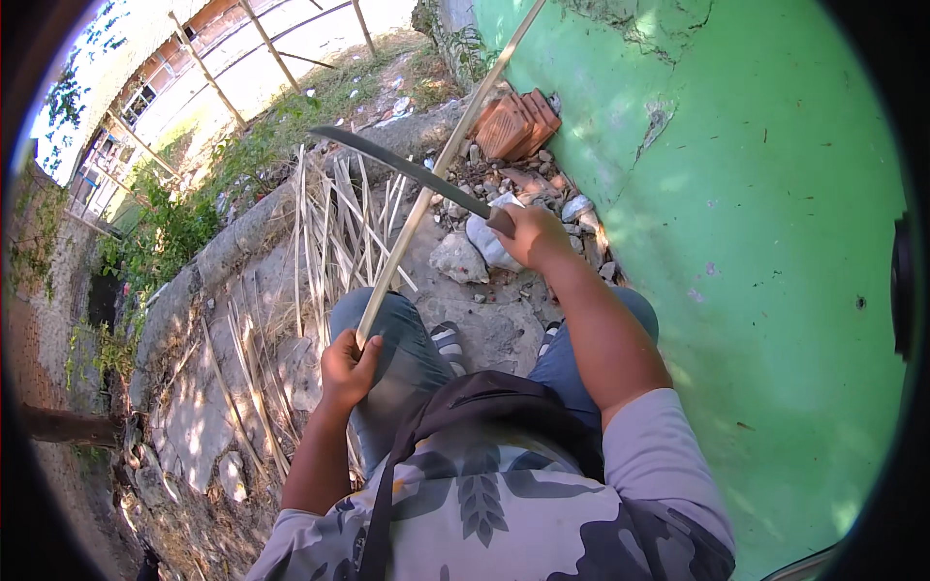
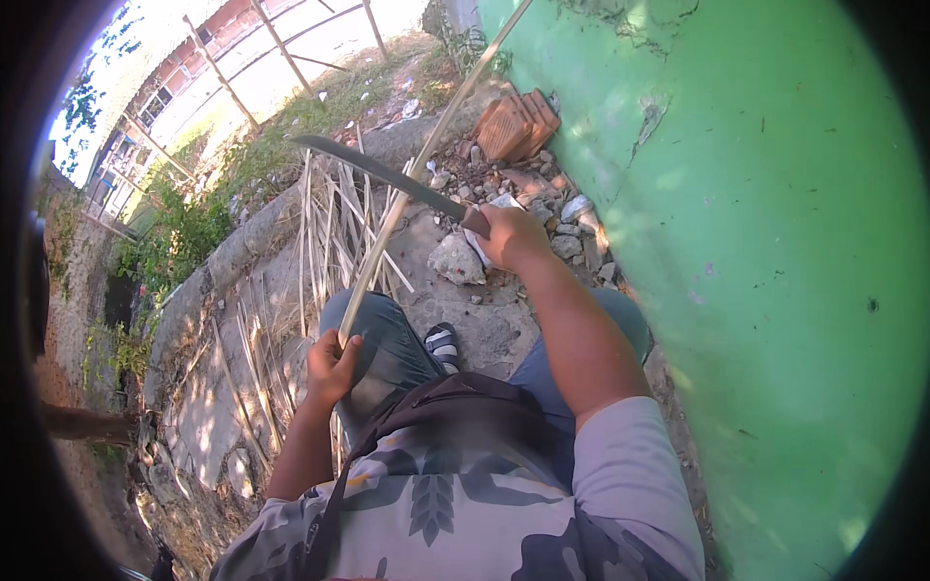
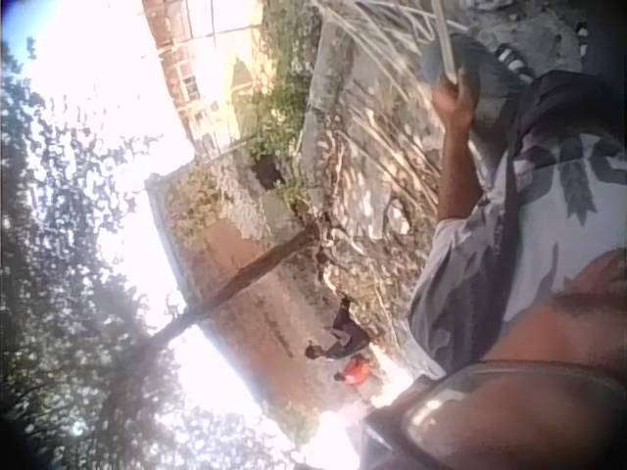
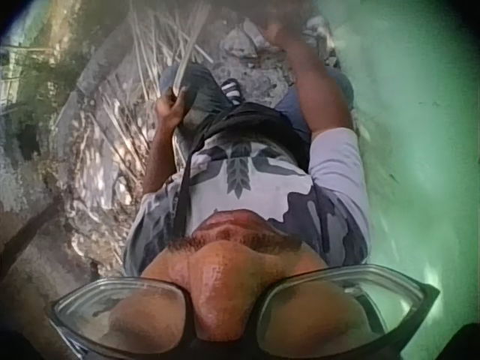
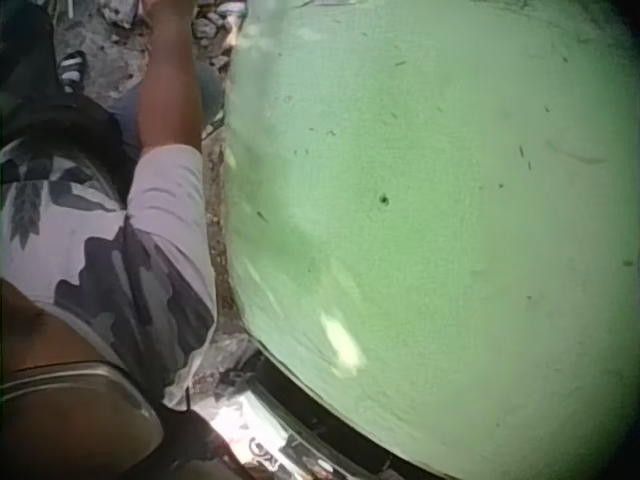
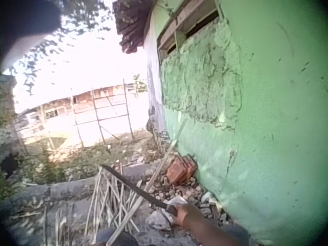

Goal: The person holds a bamboo strip with one hand and shaves along its length using a knife.

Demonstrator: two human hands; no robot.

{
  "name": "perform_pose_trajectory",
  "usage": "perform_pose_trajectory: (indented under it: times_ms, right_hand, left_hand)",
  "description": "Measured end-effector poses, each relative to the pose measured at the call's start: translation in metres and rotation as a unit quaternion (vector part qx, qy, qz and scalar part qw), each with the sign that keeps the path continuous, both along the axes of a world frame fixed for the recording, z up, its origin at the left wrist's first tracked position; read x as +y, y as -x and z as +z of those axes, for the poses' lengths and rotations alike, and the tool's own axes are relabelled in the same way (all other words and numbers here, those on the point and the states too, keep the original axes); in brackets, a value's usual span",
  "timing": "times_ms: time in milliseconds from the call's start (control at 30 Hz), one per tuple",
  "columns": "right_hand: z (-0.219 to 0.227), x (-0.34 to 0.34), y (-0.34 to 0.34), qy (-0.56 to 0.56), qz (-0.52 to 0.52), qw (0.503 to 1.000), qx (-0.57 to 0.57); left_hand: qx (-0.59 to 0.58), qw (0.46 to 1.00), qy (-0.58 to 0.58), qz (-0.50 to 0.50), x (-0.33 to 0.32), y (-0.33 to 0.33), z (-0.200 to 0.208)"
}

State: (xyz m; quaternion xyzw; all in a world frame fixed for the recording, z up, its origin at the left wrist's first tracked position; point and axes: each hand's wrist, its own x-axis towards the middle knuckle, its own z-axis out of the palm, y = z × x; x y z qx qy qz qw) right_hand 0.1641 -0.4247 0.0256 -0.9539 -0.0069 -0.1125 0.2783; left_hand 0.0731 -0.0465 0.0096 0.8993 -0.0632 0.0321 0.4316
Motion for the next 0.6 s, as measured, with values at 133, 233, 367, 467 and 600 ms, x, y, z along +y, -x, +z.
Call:
perform_pose_trajectory:
  times_ms: [133, 233, 367, 467, 600]
  right_hand:
    - [-0.002, -0.002, 0.011, -0.017, 0.000, 1.000, 0.002]
    - [0.014, 0.011, 0.024, 0.067, 0.078, 0.995, 0.013]
    - [0.027, 0.019, 0.030, 0.182, 0.190, 0.965, -0.003]
    - [0.022, 0.011, 0.024, 0.173, 0.208, 0.962, -0.022]
    - [0.012, -0.008, 0.012, -0.014, 0.023, 0.999, -0.029]
  left_hand:
    - [0.019, 0.999, -0.033, 0.015, -0.011, 0.004, 0.017]
    - [0.010, 1.000, -0.017, 0.015, -0.002, 0.006, 0.008]
    - [-0.014, 1.000, -0.006, 0.012, -0.009, 0.008, 0.013]
    - [-0.023, 1.000, -0.008, 0.003, -0.004, 0.009, 0.011]
    - [-0.020, 1.000, -0.018, 0.007, -0.009, 0.005, 0.011]
